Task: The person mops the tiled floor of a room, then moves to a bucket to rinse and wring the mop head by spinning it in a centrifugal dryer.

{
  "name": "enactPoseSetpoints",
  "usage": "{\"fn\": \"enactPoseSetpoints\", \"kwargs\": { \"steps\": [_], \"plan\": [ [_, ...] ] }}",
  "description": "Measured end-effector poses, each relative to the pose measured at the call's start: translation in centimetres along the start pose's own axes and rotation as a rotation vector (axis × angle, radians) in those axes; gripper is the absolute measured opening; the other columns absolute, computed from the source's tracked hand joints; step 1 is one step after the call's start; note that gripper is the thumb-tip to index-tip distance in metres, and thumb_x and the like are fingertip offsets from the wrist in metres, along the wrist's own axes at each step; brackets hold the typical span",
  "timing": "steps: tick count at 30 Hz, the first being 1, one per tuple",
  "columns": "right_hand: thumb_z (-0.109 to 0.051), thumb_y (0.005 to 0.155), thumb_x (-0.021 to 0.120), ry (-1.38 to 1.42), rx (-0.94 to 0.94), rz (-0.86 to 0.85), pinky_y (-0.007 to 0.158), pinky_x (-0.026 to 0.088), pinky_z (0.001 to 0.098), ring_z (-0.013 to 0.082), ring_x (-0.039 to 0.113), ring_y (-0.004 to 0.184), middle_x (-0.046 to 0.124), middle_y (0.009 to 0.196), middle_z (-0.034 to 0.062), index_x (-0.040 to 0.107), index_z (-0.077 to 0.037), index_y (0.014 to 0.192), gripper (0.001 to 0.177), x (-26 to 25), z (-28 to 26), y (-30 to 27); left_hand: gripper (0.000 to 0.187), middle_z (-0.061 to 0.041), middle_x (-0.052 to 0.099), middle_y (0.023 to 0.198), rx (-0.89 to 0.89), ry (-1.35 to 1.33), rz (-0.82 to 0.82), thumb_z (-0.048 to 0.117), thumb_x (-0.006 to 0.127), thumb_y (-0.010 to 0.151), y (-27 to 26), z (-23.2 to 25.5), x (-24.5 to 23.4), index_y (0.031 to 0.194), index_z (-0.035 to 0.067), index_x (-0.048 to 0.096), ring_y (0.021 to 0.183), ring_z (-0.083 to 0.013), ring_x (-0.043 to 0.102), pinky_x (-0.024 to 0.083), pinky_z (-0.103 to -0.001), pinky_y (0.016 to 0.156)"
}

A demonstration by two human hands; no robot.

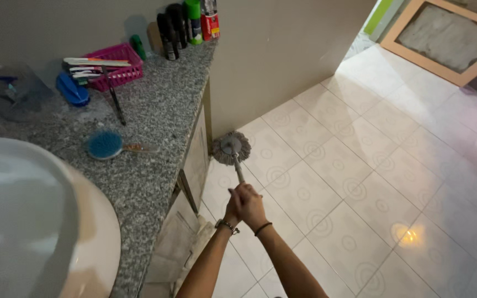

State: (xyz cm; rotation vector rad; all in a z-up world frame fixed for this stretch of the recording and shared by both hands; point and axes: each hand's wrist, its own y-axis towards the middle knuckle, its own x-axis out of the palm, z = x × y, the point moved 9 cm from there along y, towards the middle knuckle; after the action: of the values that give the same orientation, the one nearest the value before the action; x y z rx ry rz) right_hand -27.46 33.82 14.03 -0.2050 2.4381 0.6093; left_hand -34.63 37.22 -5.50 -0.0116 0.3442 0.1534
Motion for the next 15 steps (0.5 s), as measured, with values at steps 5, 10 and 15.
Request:
{"fn": "enactPoseSetpoints", "kwargs": {
  "steps": [5, 10, 15],
  "plan": [
    [-0.025, 0.095, 0.071, 0.009, -0.036, 0.075, 0.058, 0.055, 0.0409, 0.0321, 0.068, 0.063, 0.069, 0.072, 0.0159, 0.067, -0.003, 0.081, 0.026, -5.9, -9.7, -0.9, 0.033, -0.01, 0.063, 0.109, 0.168, -0.756, -0.108, 0.027, 0.04, 0.115, -5.4, 8.5, -1.9, 0.119, -0.002, 0.055, 0.098, -0.0188, 0.062, 0.054, -0.035, 0.089],
    [-0.024, 0.093, 0.071, 0.035, -0.01, -0.055, 0.053, 0.051, 0.0397, 0.0305, 0.065, 0.055, 0.066, 0.063, 0.0153, 0.068, -0.004, 0.077, 0.026, -6.6, -17.1, -1.9, 0.026, -0.009, 0.061, 0.114, 0.375, -0.67, -0.218, 0.019, 0.042, 0.11, -11.1, 16.7, -7.3, 0.125, -0.002, 0.049, 0.106, -0.0156, 0.063, 0.054, -0.035, 0.103],
    [-0.016, 0.092, 0.067, 0.226, -0.221, -0.1, 0.057, 0.048, 0.0415, 0.0299, 0.061, 0.058, 0.062, 0.064, 0.0134, 0.064, -0.003, 0.073, 0.023, -3.5, -15.6, -1.9, 0.029, -0.009, 0.062, 0.113, 0.5, -0.772, -0.297, 0.022, 0.043, 0.111, -10.3, 12.8, -6.2, 0.126, -0.001, 0.051, 0.107, -0.0153, 0.062, 0.052, -0.034, 0.102]
  ]
}}
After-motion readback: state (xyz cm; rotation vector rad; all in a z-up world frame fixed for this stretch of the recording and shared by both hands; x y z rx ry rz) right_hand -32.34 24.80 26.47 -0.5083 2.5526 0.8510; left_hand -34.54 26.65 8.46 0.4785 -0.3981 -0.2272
